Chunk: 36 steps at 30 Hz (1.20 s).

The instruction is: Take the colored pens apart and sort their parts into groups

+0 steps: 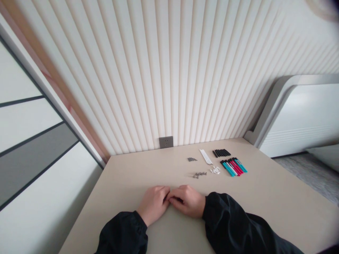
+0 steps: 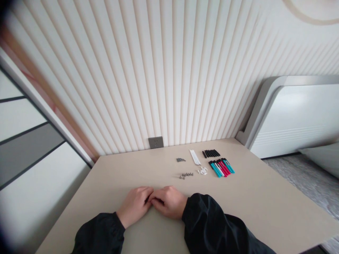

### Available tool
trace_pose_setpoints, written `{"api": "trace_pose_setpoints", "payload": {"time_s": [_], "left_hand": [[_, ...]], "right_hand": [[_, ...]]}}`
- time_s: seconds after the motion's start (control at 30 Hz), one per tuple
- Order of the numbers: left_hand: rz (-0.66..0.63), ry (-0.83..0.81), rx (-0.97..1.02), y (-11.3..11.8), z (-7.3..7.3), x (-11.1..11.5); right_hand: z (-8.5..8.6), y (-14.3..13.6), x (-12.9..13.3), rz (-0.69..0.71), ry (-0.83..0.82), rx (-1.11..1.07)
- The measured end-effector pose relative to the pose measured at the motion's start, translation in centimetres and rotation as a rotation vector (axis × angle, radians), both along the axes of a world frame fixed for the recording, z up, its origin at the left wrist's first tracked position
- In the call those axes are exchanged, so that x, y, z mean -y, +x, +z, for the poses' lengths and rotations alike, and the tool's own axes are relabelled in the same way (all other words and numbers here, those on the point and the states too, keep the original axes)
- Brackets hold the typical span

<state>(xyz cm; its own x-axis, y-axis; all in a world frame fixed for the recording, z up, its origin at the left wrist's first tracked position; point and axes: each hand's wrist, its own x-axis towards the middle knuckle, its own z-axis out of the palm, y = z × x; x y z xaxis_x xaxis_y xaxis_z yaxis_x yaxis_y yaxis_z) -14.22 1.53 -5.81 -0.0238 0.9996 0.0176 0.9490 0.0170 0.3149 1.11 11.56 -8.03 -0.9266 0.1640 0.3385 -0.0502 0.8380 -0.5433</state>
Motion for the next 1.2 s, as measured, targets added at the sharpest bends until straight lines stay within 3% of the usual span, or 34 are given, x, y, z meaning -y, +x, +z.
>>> {"api": "trace_pose_setpoints", "payload": {"time_s": [0.43,1.2], "left_hand": [[-0.004,0.025,-0.034,-0.05,-0.48,0.41],[-0.031,0.055,-0.029,0.01,-0.55,0.15]], "right_hand": [[0.25,0.38,0.45,0.039,-0.131,-0.012],[0.76,0.79,0.21,0.052,-0.008,-0.005]]}}
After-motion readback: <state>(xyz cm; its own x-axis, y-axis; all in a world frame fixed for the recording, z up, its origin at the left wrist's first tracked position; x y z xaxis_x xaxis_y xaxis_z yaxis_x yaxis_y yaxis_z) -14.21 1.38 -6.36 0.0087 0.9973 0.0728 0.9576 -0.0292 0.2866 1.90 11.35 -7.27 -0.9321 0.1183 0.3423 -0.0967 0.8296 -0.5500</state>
